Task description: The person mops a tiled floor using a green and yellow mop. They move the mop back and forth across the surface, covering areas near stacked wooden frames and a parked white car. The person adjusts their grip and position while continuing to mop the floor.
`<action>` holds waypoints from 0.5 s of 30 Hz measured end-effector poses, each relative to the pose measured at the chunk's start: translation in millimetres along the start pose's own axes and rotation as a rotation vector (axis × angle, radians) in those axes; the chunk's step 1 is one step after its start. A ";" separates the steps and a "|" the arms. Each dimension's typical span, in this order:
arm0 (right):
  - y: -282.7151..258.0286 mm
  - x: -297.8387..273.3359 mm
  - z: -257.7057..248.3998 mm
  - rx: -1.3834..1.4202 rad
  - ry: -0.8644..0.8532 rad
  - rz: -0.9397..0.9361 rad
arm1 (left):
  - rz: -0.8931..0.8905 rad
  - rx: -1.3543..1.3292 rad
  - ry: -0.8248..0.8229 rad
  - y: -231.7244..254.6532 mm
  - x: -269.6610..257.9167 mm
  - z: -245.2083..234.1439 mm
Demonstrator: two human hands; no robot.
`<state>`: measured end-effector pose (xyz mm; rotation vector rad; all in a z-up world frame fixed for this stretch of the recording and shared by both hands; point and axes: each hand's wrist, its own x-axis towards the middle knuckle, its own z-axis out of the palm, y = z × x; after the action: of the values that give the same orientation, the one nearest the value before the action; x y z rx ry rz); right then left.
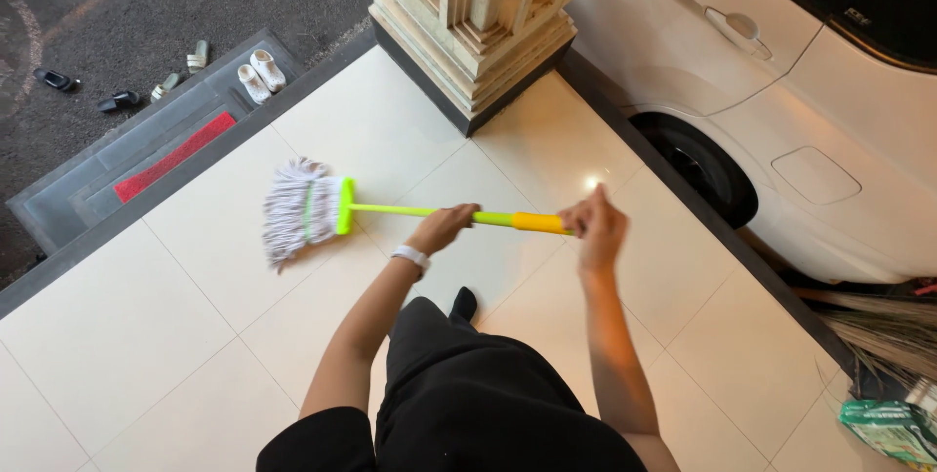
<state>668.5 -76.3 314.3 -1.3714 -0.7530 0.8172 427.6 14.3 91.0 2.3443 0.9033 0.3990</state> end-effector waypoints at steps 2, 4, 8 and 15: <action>-10.3 8.9 -25.6 0.067 0.041 -0.043 | 0.058 -0.057 0.013 36.5 20.5 -8.7; -24.5 11.8 -44.0 0.131 0.088 -0.080 | 0.117 -0.120 0.017 58.3 41.4 2.1; -36.2 24.2 -73.9 0.127 0.151 -0.186 | 0.202 0.047 -0.022 81.5 70.8 24.2; -43.7 20.2 -66.9 0.069 0.208 -0.185 | 0.246 0.241 -0.121 80.1 77.3 7.4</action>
<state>738.4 -95.4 353.5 -1.2810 -0.6716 0.5409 527.9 16.4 139.9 2.6809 0.6367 0.2531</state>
